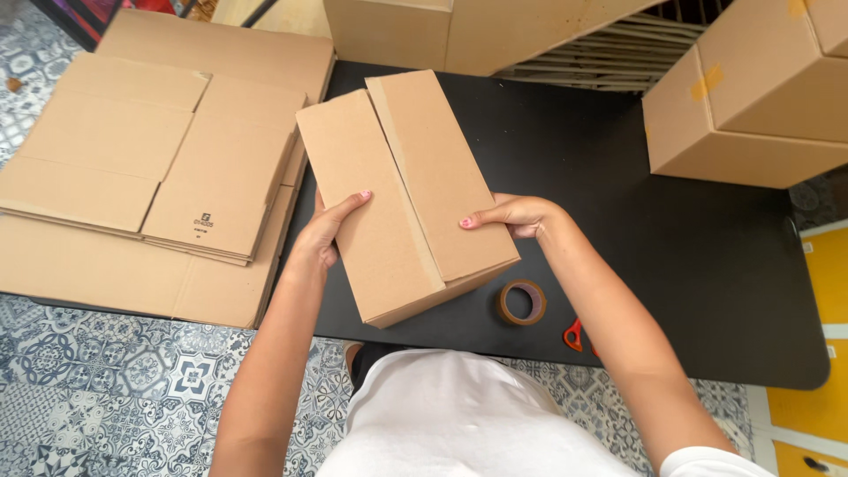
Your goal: The person folds a flat cardboard sheet into a box shape, applies packing tape to the seam, cuts the tape with scissors, and repeats the process for another box.
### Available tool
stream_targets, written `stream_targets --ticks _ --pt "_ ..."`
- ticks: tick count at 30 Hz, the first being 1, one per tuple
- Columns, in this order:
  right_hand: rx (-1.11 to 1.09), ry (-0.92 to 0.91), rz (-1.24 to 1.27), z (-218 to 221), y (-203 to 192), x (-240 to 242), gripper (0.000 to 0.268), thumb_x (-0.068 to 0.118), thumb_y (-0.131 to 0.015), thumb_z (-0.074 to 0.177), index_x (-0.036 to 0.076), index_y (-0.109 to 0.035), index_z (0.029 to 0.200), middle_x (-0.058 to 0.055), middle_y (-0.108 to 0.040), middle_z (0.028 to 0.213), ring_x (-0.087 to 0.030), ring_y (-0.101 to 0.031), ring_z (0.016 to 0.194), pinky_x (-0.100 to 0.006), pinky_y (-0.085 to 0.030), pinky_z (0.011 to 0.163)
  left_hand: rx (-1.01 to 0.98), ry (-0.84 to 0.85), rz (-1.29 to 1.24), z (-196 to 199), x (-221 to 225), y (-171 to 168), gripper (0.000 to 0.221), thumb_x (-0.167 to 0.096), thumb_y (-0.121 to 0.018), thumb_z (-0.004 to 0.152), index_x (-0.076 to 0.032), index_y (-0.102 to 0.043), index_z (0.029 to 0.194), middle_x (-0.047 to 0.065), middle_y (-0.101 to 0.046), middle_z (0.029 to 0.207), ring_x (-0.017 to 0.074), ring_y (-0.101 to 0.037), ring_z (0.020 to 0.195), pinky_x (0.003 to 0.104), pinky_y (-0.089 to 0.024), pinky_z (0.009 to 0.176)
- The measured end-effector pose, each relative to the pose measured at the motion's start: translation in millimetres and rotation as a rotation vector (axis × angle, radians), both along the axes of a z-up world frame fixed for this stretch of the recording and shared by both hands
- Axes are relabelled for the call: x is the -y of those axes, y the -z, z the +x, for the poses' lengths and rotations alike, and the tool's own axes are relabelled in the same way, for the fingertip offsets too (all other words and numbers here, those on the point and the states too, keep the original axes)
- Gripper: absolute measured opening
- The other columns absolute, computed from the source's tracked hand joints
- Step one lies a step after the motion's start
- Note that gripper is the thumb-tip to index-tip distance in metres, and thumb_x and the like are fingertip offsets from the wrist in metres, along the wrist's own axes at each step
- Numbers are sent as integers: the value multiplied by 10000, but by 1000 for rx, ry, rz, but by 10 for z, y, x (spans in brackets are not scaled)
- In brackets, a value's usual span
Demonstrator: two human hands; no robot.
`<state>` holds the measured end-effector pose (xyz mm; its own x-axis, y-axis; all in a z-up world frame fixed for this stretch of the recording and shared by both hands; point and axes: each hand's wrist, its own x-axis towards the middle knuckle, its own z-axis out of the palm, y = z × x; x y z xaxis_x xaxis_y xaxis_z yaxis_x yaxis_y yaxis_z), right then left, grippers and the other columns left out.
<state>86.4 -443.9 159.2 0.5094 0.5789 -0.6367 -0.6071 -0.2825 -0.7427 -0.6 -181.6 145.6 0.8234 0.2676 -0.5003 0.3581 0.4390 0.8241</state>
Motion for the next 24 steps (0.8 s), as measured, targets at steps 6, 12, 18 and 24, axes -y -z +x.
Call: stream_targets --ticks 6,12,18,24 --pt "339 -179 -94 -214 -628 -15 1249 55 -854 486 162 -30 1419 -245 -473 1158 -357 -544 986 -453 -536 656 81 55 118 -166 76 -548 910 -147 -795 620 -249 -265 1353 146 -530 1040 276 -613 847 420 -546 680" --pt "822 -217 -61 -295 -444 -25 1161 -35 -734 666 122 157 1393 -249 -333 1331 -426 -392 1191 -493 -493 851 362 169 620 -299 -75 -817 1137 -201 -870 568 -229 -122 1424 157 -357 1392 367 -330 1276 538 -230 1046" --pt "558 405 430 40 299 -19 954 -218 -650 588 -38 -173 1394 -203 -499 1183 -421 -563 985 -385 -597 692 280 235 729 -253 -199 -3 1034 -161 -851 562 -219 -240 1395 36 -423 1327 243 -366 1257 431 -262 1065" --pt "626 389 251 -95 1119 96 896 -172 -629 645 25 -183 1396 -155 -487 1196 -387 -544 1018 -398 -582 725 237 356 745 -308 113 469 944 -121 -750 652 -232 -192 1406 14 -377 1353 230 -337 1273 428 -280 1064"
